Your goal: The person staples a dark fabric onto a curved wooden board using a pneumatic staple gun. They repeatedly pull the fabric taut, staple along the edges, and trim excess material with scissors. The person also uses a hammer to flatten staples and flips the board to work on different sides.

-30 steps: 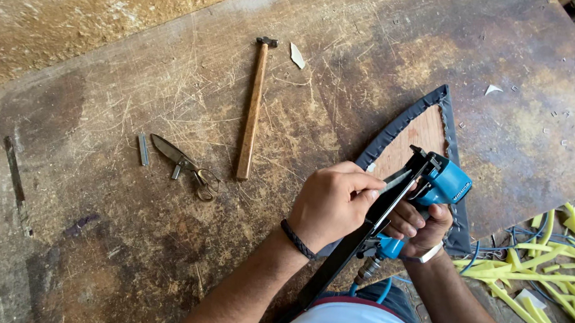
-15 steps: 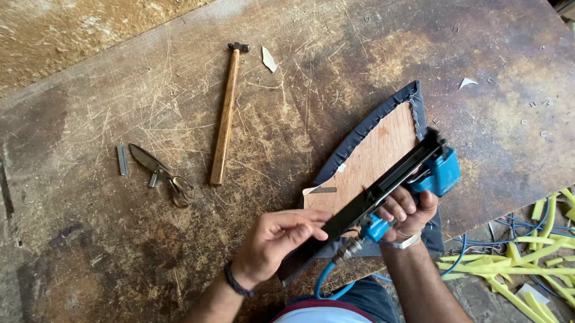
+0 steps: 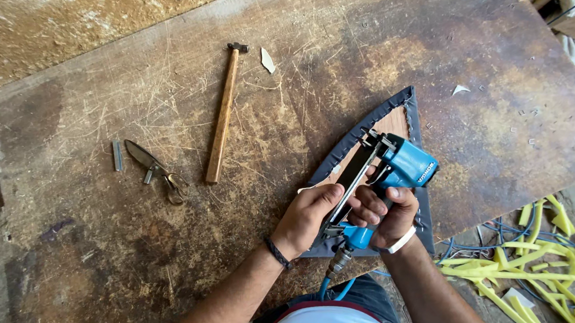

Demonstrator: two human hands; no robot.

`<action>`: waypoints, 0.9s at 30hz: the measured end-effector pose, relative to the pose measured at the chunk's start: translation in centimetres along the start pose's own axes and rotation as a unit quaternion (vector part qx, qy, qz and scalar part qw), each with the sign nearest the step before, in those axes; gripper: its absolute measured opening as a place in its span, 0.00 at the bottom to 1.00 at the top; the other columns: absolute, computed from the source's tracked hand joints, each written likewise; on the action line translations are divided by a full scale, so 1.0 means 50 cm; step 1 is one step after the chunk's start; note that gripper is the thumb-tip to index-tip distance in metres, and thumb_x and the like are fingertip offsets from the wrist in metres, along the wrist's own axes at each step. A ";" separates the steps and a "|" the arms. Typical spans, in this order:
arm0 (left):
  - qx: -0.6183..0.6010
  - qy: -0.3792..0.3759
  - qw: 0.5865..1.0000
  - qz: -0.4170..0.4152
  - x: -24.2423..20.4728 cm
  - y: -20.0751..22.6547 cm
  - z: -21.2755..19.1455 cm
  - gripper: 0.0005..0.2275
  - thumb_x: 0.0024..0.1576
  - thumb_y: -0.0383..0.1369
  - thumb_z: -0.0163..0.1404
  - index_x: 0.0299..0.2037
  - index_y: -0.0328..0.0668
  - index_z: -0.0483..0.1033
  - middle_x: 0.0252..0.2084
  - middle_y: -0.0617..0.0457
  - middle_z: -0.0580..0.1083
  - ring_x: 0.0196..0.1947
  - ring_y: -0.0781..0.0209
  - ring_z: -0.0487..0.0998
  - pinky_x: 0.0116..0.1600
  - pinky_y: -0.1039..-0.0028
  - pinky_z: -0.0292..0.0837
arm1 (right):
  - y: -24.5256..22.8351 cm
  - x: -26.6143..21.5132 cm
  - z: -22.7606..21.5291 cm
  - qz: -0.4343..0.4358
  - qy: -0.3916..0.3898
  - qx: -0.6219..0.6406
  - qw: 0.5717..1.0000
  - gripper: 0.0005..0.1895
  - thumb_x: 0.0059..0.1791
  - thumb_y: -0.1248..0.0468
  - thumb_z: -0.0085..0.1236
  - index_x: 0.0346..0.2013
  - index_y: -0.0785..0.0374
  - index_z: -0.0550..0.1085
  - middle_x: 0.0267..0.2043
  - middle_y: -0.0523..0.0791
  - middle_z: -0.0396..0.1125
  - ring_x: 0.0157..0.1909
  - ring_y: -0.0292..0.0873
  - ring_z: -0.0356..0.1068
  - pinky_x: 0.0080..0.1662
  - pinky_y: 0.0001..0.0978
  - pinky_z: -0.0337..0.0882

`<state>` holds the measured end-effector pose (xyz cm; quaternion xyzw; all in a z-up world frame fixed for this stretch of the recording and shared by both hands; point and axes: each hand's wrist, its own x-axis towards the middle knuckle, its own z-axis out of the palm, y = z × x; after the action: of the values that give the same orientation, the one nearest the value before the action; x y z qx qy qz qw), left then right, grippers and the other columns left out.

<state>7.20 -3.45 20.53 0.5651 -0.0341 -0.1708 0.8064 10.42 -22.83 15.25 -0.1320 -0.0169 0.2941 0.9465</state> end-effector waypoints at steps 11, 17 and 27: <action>0.084 0.007 0.995 0.061 0.023 -0.062 -0.026 0.27 0.71 0.51 0.35 0.40 0.36 0.81 0.36 0.49 0.79 0.38 0.61 0.80 0.47 0.71 0.76 | -0.032 -0.009 0.048 0.008 0.070 -0.133 0.989 0.27 0.43 0.57 0.60 0.55 0.63 0.72 0.19 0.40 0.59 0.21 0.38 0.61 0.31 0.37 0.66; 0.433 0.201 0.872 -0.109 0.067 -0.160 -0.133 0.22 0.57 0.52 0.49 0.54 0.48 0.78 0.53 0.47 0.77 0.50 0.54 0.79 0.50 0.62 0.76 | -0.090 -0.021 0.011 0.056 0.232 -0.359 0.902 0.21 0.42 0.67 0.60 0.50 0.67 0.75 0.20 0.40 0.62 0.21 0.38 0.63 0.27 0.35 0.65; 0.488 0.360 0.759 -0.236 0.095 -0.302 -0.201 0.13 0.53 0.47 0.58 0.36 0.50 0.85 0.34 0.43 0.79 0.35 0.41 0.81 0.39 0.55 0.75 | -0.319 -0.006 -0.229 0.048 0.209 -0.778 0.590 0.37 0.44 0.61 0.67 0.67 0.57 0.65 0.47 0.51 0.76 0.48 0.50 0.76 0.48 0.42 0.73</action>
<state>10.56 -0.47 2.33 0.8922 0.3142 -0.1005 0.3086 20.24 -38.41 8.36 -0.8768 -0.0351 0.1786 0.4450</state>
